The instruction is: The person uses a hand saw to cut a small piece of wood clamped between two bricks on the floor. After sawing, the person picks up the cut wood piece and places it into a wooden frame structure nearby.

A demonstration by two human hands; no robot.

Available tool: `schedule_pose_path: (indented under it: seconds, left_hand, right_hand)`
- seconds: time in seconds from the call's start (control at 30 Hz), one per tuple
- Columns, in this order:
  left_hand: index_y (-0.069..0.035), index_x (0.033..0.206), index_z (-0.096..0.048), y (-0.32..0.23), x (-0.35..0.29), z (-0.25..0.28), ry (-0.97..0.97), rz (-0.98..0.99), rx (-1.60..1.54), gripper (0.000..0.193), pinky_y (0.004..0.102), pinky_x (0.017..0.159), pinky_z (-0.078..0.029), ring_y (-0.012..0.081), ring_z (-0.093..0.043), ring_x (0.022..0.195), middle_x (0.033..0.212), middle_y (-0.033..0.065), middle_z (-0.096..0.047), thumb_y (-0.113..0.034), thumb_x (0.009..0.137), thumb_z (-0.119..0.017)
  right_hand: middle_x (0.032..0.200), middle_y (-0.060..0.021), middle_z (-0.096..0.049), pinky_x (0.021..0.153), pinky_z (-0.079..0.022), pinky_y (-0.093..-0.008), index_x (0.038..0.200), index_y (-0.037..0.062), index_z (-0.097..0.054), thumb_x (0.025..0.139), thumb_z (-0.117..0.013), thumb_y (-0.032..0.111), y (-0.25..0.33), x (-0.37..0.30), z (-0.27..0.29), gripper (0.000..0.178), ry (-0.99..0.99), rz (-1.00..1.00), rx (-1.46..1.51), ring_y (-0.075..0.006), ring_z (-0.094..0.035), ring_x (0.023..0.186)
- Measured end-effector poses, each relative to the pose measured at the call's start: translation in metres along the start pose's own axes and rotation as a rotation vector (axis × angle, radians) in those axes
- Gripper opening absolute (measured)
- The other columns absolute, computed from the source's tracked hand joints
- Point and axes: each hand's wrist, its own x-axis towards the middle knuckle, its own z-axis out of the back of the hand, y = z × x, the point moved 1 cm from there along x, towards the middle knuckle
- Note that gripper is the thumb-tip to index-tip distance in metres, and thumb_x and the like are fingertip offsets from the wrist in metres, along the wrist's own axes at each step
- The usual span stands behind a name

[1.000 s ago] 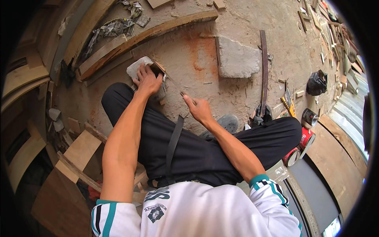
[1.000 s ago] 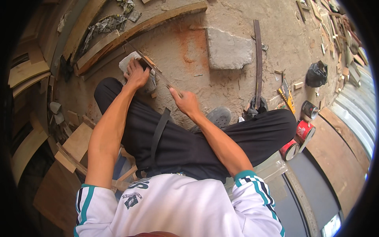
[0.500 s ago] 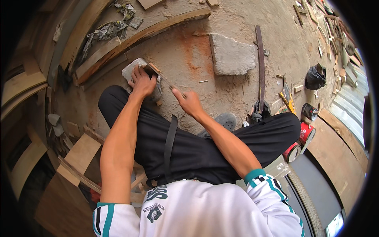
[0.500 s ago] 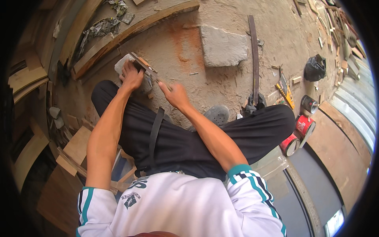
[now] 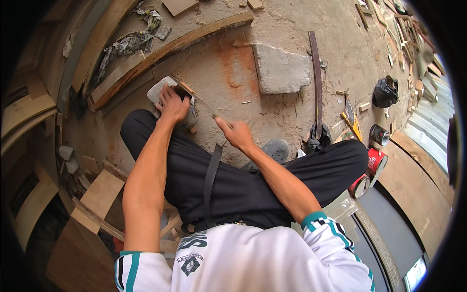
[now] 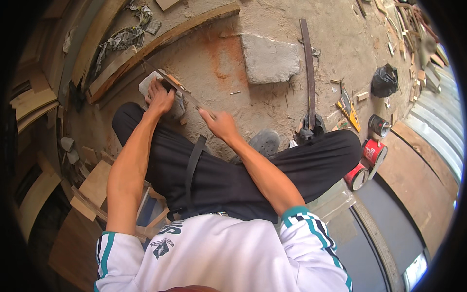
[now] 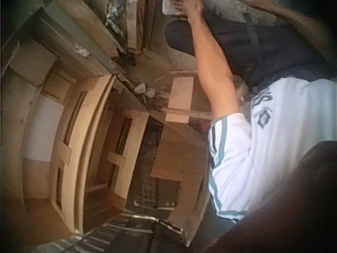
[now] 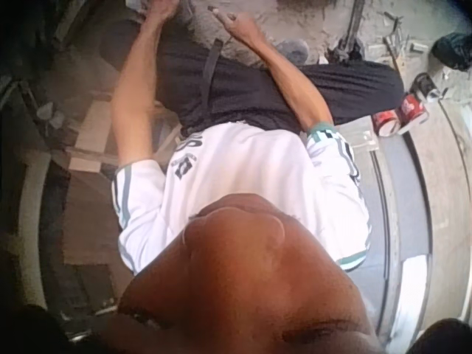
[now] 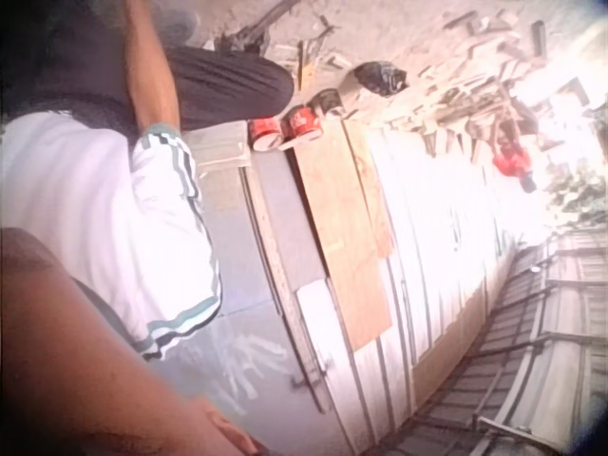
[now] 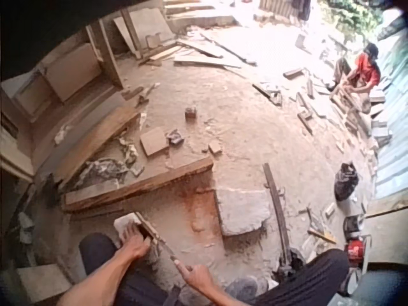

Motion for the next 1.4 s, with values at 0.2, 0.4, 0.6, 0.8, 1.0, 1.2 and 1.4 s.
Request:
schedule_pose_path:
  seconds: [0.2,0.4,0.6,0.8,1.0,1.2,1.4]
  left_hand:
    - [0.003,0.149,-0.014,0.001,0.001,-0.001,-0.024,-0.007,-0.075,0.087,0.064,0.114,-0.006,0.0363,0.001,0.149,0.161,0.0173,-0.003,-0.054,0.092,-0.048]
    - [0.001,0.149,-0.017,0.012,0.001,-0.01,-0.039,-0.035,-0.073,0.086,0.0634,0.113,-0.006,0.0353,0.002,0.149,0.16,0.0167,-0.005,-0.057,0.092,-0.047]
    - [0.0,0.149,-0.022,-0.007,-0.004,-0.002,-0.072,0.045,-0.052,0.094,0.0631,0.113,-0.006,0.0335,-0.002,0.149,0.159,0.0158,-0.011,-0.061,0.085,-0.056]
    - [-0.004,0.145,-0.033,-0.019,-0.009,-0.005,-0.247,0.135,-0.119,0.091,0.0631,0.113,-0.003,0.0329,-0.008,0.147,0.157,0.0148,-0.019,-0.058,0.079,-0.063]
    - [-0.008,0.136,-0.048,-0.025,-0.007,-0.005,-0.384,0.164,-0.288,0.075,0.0604,0.112,-0.008,0.0324,-0.028,0.137,0.143,0.0128,-0.038,-0.049,0.076,-0.069]
    - [-0.009,0.126,-0.06,-0.023,0.005,-0.018,-0.516,0.094,-0.395,0.053,0.0552,0.108,-0.02,0.0307,-0.041,0.127,0.128,0.0127,-0.054,-0.044,0.085,-0.064]
    - [-0.009,0.113,-0.066,0.0,0.042,-0.027,-0.497,0.175,-0.727,0.046,0.0528,0.106,-0.023,0.0304,-0.05,0.119,0.118,0.0118,-0.061,-0.048,0.092,-0.055]
  right_hand:
    - [0.064,-0.0256,-0.061,0.061,-0.047,-0.0468,0.084,-0.0003,-0.073,0.093,-0.056,0.056,-0.025,-0.004,0.0,0.06,0.061,-0.118,-0.114,-0.0381,-0.064,0.061]
    - [0.054,-0.0221,-0.053,0.053,-0.042,-0.0447,0.07,-0.0034,-0.067,0.093,-0.057,0.056,-0.029,-0.009,0.011,0.065,-0.086,-0.093,-0.084,-0.0323,-0.055,0.05]
    - [0.047,-0.0165,-0.046,0.049,-0.039,-0.0445,0.061,-0.0031,-0.06,0.093,-0.056,0.057,0.002,0.001,0.057,0.069,-0.09,-0.085,-0.15,-0.0278,-0.047,0.043]
    - [0.055,-0.0218,-0.058,0.057,-0.046,-0.0451,0.07,-0.0036,-0.069,0.092,-0.057,0.057,0.032,-0.02,0.123,0.066,-0.05,-0.11,-0.391,-0.0357,-0.061,0.053]
    - [0.06,-0.026,-0.06,0.058,-0.048,-0.0469,0.073,-0.0048,-0.07,0.091,-0.058,0.057,0.087,-0.015,0.17,0.066,-0.01,0.002,-0.731,-0.0409,-0.063,0.058]
    - [0.059,-0.024,-0.06,0.056,-0.049,-0.0465,0.069,-0.0047,-0.068,0.093,-0.057,0.057,0.151,0.038,0.169,0.067,0.074,0.231,-1.155,-0.0395,-0.062,0.057]
    - [0.051,-0.0069,-0.051,0.049,-0.046,-0.0381,0.055,0.0086,-0.055,0.092,-0.048,0.07,0.211,0.098,0.156,0.072,0.182,0.112,-1.397,-0.0152,-0.049,0.046]
